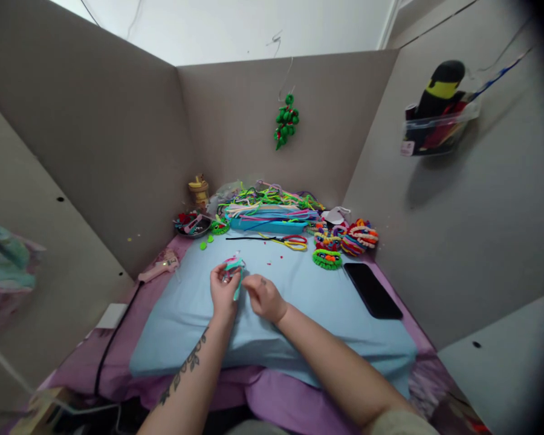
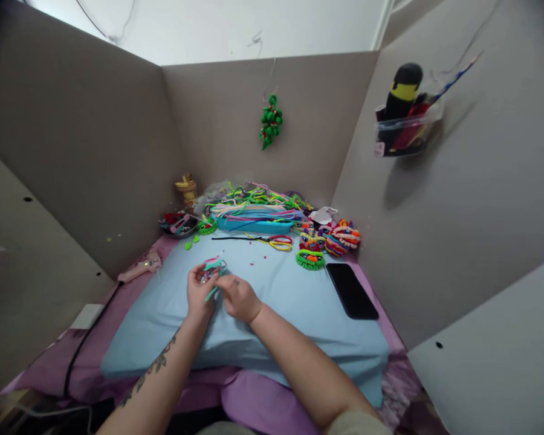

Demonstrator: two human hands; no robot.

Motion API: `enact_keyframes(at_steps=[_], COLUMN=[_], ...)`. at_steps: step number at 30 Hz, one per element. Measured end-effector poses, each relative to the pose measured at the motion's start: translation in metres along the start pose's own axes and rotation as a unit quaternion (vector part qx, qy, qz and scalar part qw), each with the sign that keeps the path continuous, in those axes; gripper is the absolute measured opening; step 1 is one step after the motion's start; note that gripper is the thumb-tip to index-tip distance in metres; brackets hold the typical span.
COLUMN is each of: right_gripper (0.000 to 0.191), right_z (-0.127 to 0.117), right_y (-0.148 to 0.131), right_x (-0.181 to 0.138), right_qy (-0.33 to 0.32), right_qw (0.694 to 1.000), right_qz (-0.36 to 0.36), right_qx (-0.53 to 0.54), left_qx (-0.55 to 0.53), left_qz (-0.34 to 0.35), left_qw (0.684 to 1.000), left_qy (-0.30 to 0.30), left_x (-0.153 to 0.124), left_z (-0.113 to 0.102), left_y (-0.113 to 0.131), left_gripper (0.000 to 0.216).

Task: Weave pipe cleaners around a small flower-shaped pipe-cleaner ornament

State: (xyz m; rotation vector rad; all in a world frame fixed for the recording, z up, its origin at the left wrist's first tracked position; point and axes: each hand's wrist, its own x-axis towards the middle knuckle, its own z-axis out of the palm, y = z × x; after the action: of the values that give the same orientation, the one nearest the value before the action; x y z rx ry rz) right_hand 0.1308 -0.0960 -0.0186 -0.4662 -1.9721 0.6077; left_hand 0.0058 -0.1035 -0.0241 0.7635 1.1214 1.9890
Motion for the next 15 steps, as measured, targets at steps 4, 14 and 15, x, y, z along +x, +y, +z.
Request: enact_keyframes(at_steps=[4,14,15], right_gripper=[0.018,0.012,0.012], right_z=[-0.003,-0.006,-0.006], right_y=[0.018,0.031,0.03], right_x=[0.011,0.01,0.01], right_qy=[0.139,0.12,0.118], right_qw=[0.975,0.976,0.977], right_qz=[0.173,0.179,0.179], right_qx=[0.01,0.001,0.001], left_qx=[-0.024,0.02,0.018], left_qz=[-0.021,-0.039,-0.045], left_qw=[0.997,0.996,0.996], left_qy=[-0.065,-0.073,-0.076], left_x=[-0.006,-0.003,-0.002], left_z=[0.002,-0.002,-0.001], left_y=[0.002,-0.003,-0.002], left_gripper=[0.047,0.036,0.04])
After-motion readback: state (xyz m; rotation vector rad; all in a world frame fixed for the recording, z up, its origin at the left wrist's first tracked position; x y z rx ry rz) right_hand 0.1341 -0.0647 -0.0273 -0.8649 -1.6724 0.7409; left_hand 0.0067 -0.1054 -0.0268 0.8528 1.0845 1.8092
